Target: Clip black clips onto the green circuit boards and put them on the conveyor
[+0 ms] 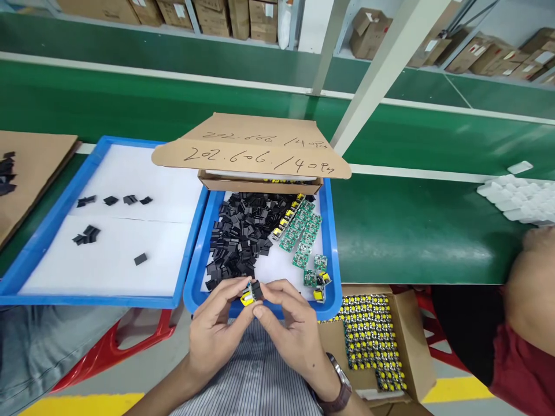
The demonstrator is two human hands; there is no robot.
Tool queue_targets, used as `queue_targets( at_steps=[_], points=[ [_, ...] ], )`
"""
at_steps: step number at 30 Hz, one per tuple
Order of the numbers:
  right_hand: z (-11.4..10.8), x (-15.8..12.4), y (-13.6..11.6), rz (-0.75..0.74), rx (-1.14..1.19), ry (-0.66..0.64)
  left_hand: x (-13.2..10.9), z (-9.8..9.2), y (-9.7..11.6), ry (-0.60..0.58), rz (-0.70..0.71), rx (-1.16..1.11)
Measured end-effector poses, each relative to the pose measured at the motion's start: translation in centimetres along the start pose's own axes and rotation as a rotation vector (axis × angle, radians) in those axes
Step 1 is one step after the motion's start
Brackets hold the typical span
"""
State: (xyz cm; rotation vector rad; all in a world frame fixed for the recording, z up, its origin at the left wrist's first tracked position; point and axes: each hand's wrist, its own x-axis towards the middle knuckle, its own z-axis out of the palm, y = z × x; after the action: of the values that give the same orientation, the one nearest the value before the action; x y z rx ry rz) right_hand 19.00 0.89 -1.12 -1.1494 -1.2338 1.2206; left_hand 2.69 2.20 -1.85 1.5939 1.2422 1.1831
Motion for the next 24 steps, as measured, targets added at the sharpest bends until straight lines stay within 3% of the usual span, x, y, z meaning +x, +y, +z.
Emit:
queue_targets(
  at_steps=[8, 14, 24],
  points=[
    [-0.3, -0.1, 0.2, -0.028, -0.084, -0.046, 0.3, -0.1, 0.4, -0.005, 0.063, 0.091],
    [-1.2, 0.4, 0.6, 0.020, 0.076, -0.080, 0.4, 0.4, 0.5, -0.025, 0.023, 0.015],
    [0.0, -0.1, -0.1, 0.027, 0.172, -0.023, 0.4, -0.1, 0.7, 0.013, 0.200, -0.017]
  ],
)
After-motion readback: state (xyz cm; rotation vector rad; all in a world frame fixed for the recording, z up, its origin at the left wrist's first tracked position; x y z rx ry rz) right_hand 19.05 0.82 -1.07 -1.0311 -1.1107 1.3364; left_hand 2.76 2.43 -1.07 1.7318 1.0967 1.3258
